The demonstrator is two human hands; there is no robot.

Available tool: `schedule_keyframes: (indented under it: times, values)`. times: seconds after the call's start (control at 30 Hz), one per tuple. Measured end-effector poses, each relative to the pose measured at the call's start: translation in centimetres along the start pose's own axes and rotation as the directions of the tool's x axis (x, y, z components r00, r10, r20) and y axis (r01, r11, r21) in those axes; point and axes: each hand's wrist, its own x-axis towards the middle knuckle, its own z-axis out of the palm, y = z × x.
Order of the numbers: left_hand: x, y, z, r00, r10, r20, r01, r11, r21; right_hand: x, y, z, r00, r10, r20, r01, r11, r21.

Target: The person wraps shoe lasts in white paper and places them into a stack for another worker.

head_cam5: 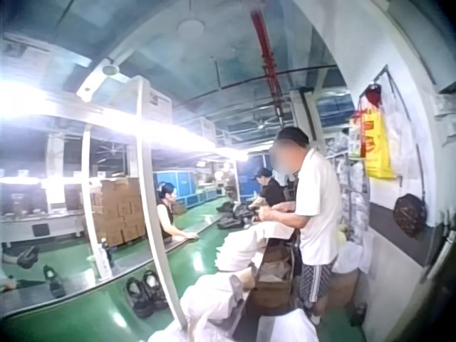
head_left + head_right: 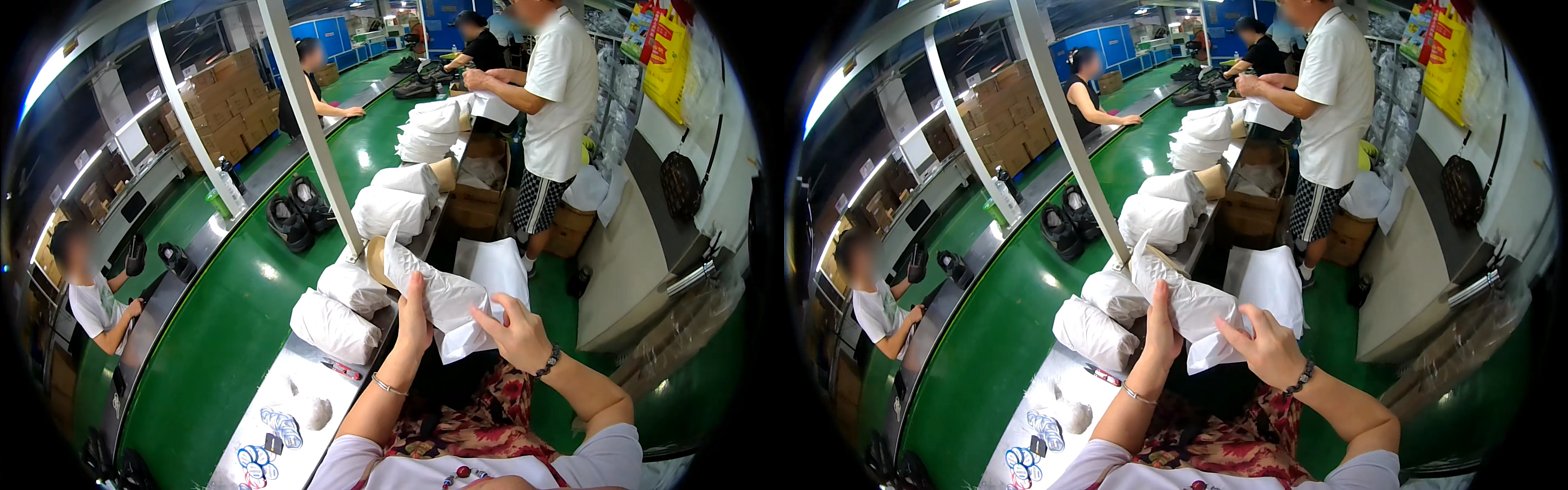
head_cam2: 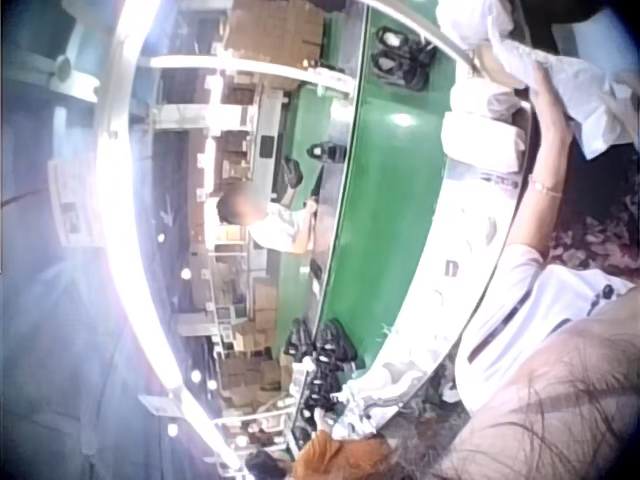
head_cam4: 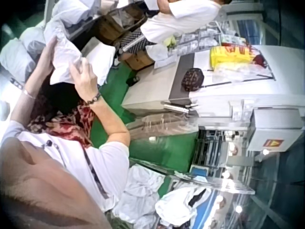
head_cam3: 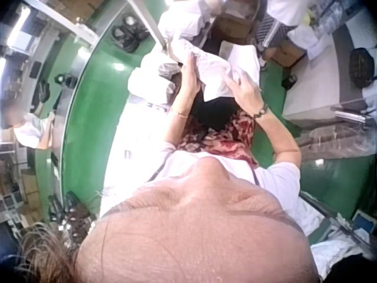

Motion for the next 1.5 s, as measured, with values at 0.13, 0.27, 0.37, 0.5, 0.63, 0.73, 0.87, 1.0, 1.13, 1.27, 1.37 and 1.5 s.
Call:
schedule_keyframes:
  times: [0.13, 0.27, 0.37, 0.5, 0.63, 0.73, 0.87, 1.0, 1.13, 1.27, 1.37, 1.5]
  values:
    - [0.2, 0.9, 0.2, 1.0, -0.028, -0.005, 0.029, 0.999, 0.017, -1.0, 0.3, -1.0, 0.992, -0.107, 0.067, 0.104, 0.994, 0.043]
    - [0.7, 2.2, 0.3, 0.998, 0.052, -0.043, -0.055, 0.996, -0.073, -1.9, 1.4, -1.9, 0.975, -0.213, 0.061, 0.208, 0.975, 0.081]
    - [1.1, 2.2, -0.6, 0.988, 0.148, -0.044, -0.151, 0.987, -0.049, -2.6, 2.0, -1.6, 0.956, -0.111, 0.273, 0.081, 0.99, 0.119]
    - [1.1, 0.8, -1.0, 0.933, 0.358, -0.034, -0.351, 0.928, 0.123, -1.1, 2.2, -3.2, 0.971, 0.027, 0.238, -0.09, 0.962, 0.258]
    - [0.6, -0.7, -0.3, 0.935, 0.35, 0.05, -0.354, 0.932, 0.082, 2.5, 2.4, -1.1, 0.978, 0.206, 0.037, -0.209, 0.948, 0.239]
    - [-0.5, -1.2, 1.7, 0.905, 0.419, 0.075, -0.425, 0.897, 0.12, 1.8, 3.3, 2.5, 0.923, 0.293, 0.249, -0.376, 0.822, 0.427]
    - [-0.5, -0.9, 0.1, 0.959, 0.267, 0.094, -0.272, 0.962, 0.04, 2.1, 3.0, 3.9, 0.891, 0.279, 0.358, -0.454, 0.527, 0.718]
    - [-0.5, -0.6, 1.3, 0.974, 0.211, 0.077, -0.212, 0.977, -0.002, 2.7, 3.6, 4.5, 0.877, 0.356, 0.322, -0.474, 0.54, 0.695]
    - [-0.5, -0.2, 1.7, 0.978, 0.209, 0.025, -0.207, 0.976, -0.068, 3.3, 1.9, 5.0, 0.887, 0.457, 0.07, -0.396, 0.675, 0.623]
    - [-1.5, -0.6, 0.8, 0.937, 0.344, -0.066, -0.345, 0.939, -0.006, 1.7, -0.7, 6.5, 0.907, 0.421, -0.024, -0.297, 0.677, 0.673]
    - [-3.0, 1.5, 0.0, 0.874, 0.462, -0.15, -0.435, 0.882, 0.178, 2.8, 1.0, 6.1, 0.959, 0.082, 0.273, -0.282, 0.413, 0.866]
    - [-4.8, 4.7, -1.6, 0.838, 0.538, -0.091, -0.522, 0.839, 0.153, 10.4, 9.4, 8.9, 0.894, 0.249, 0.373, -0.445, 0.388, 0.807]
